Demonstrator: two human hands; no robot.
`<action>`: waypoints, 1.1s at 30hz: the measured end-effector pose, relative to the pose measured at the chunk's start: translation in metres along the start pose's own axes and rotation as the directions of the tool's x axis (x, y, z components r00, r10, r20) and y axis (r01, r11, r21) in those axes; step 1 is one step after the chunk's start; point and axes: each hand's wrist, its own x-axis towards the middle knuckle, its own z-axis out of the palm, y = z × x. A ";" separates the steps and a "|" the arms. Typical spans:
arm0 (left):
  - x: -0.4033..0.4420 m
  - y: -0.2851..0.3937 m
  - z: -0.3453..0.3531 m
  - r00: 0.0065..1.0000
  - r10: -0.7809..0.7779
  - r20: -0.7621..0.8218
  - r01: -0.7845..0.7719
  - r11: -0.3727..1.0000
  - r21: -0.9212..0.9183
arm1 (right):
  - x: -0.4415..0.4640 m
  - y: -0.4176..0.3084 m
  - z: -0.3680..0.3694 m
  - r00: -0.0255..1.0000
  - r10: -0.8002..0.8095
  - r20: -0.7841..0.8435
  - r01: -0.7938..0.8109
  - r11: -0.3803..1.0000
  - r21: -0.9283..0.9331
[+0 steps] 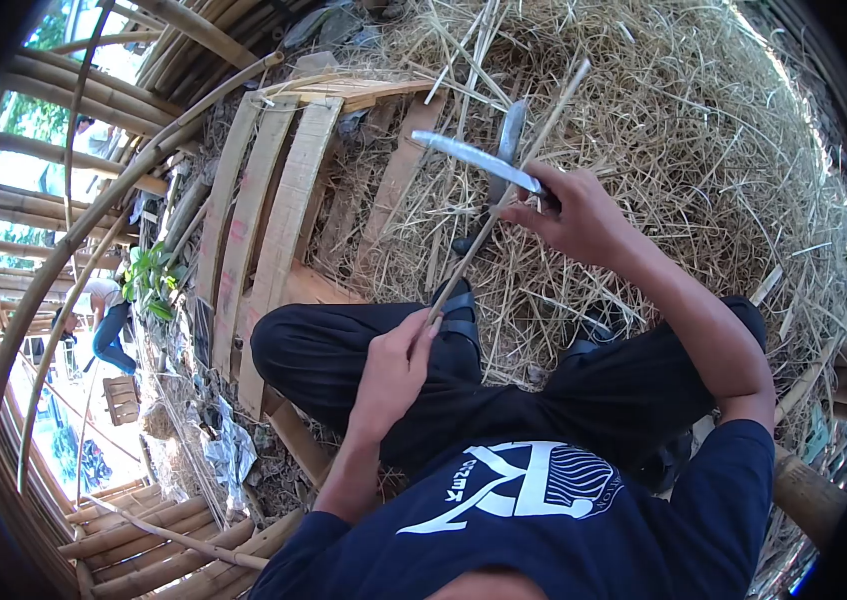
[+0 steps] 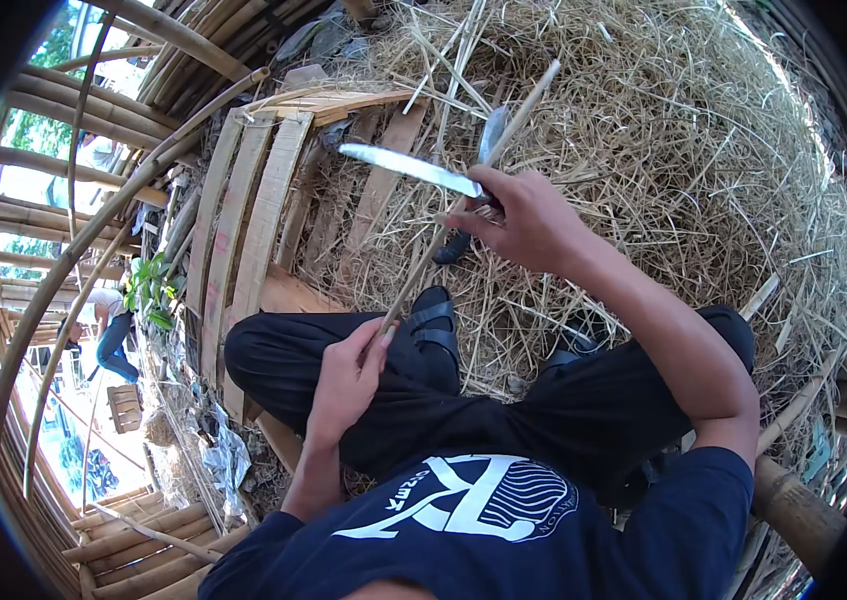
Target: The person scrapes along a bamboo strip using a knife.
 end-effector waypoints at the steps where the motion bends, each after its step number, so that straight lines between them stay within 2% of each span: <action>1: -0.002 0.004 -0.008 0.996 0.083 -0.040 -0.076 0.984 0.161 | 0.001 0.002 -0.001 0.999 0.005 0.042 -0.001 0.995 -0.096; 2: -0.003 0.004 -0.016 0.996 0.084 -0.042 -0.076 0.984 0.164 | 0.001 0.005 0.000 0.999 0.003 0.040 0.001 0.996 -0.094; 4: -0.003 0.008 -0.033 0.936 0.351 -0.032 -0.308 0.859 0.408 | 0.001 0.013 0.008 0.969 -0.243 0.041 0.246 0.961 -0.126; 5: -0.002 0.020 -0.041 0.923 0.383 -0.032 -0.322 0.816 0.479 | 0.000 0.014 0.009 0.965 -0.240 0.110 0.251 0.962 -0.106; 6: -0.002 0.032 -0.049 0.921 0.388 -0.033 -0.326 0.812 0.484 | 0.000 0.017 0.011 0.964 -0.244 0.104 0.254 0.961 -0.107; 8: 0.000 0.049 -0.063 0.949 0.301 0.094 -0.286 0.694 0.661 | -0.001 0.020 0.013 0.942 -0.274 0.192 0.309 0.933 -0.185; 10: 0.010 0.051 -0.073 0.929 0.356 0.106 -0.329 0.654 0.681 | -0.001 0.015 0.009 0.939 -0.283 0.193 0.323 0.919 -0.226; 12: 0.022 0.060 -0.087 0.852 0.486 0.194 -0.451 0.493 0.744 | -0.002 0.013 0.004 0.939 -0.307 0.156 0.337 0.915 -0.222; 13: 0.026 0.067 -0.091 0.881 0.441 0.169 -0.385 0.465 0.797 | -0.003 0.011 0.002 0.939 -0.308 0.151 0.337 0.913 -0.229; 14: 0.033 0.071 -0.094 0.878 0.448 0.167 -0.387 0.462 0.798 | -0.003 0.009 0.000 0.945 -0.301 0.128 0.325 0.912 -0.252; 16: 0.045 0.080 -0.100 0.766 0.643 0.024 -0.329 0.359 0.874 | -0.003 0.006 -0.004 0.954 -0.289 0.079 0.299 0.907 -0.296; 17: 0.047 0.087 -0.098 0.729 0.684 -0.032 -0.292 0.352 0.889 | -0.002 0.008 -0.005 0.953 -0.293 0.072 0.300 0.903 -0.306; 18: 0.050 0.090 -0.095 0.717 0.696 -0.031 -0.298 0.347 0.889 | -0.001 0.014 -0.003 0.948 -0.317 -0.039 0.294 0.915 -0.275; 19: 0.051 0.091 -0.091 0.627 0.773 -0.102 -0.285 0.349 0.893 | 0.001 0.020 -0.002 0.931 -0.333 -0.150 0.292 0.925 -0.242; 20: 0.053 0.090 -0.087 0.527 0.833 -0.168 -0.272 0.353 0.895 | 0.002 0.027 -0.002 0.929 -0.334 -0.159 0.289 0.924 -0.251; 22: 0.055 0.080 -0.073 0.509 0.838 -0.194 -0.322 0.395 0.860 | 0.009 0.036 -0.004 0.876 -0.350 -0.331 0.315 0.936 -0.157; 24: 0.057 0.073 -0.049 0.627 0.724 -0.288 -0.450 0.638 0.625 | 0.012 0.031 -0.007 0.876 -0.309 -0.371 0.279 0.951 -0.133; 25: 0.058 0.069 -0.038 0.625 0.724 -0.291 -0.452 0.640 0.622 | 0.014 0.027 -0.009 0.902 -0.223 -0.369 0.201 0.975 -0.097; 26: 0.060 0.065 -0.027 0.700 0.652 -0.291 -0.489 0.735 0.469 | 0.015 0.023 -0.012 0.922 -0.133 -0.365 0.117 0.991 -0.064; 27: 0.061 0.062 -0.015 0.770 0.578 -0.270 -0.502 0.810 0.304 | 0.016 0.016 -0.013 0.930 -0.094 -0.357 0.083 0.995 -0.047; 28: 0.062 0.057 -0.002 0.768 0.580 -0.272 -0.505 0.809 0.300 | 0.017 0.011 -0.010 0.929 -0.095 -0.356 0.082 0.995 -0.053; 30: 0.059 0.049 0.027 0.930 0.286 -0.229 -0.309 0.949 -0.069 | 0.020 0.001 -0.002 0.899 -0.201 -0.390 0.235 0.971 0.040; 31: 0.056 0.046 0.041 0.929 0.290 -0.231 -0.313 0.947 -0.073 | 0.018 -0.013 -0.003 0.939 -0.133 -0.317 0.182 0.975 0.130; 32: 0.052 0.043 0.055 0.960 0.231 -0.161 -0.268 0.923 -0.275 | 0.015 -0.028 -0.004 0.969 -0.067 -0.237 0.120 0.969 0.215; 33: 0.047 0.041 0.063 0.980 0.185 -0.078 -0.200 0.864 -0.461 | 0.012 -0.037 0.000 0.972 -0.101 -0.211 0.155 0.952 0.262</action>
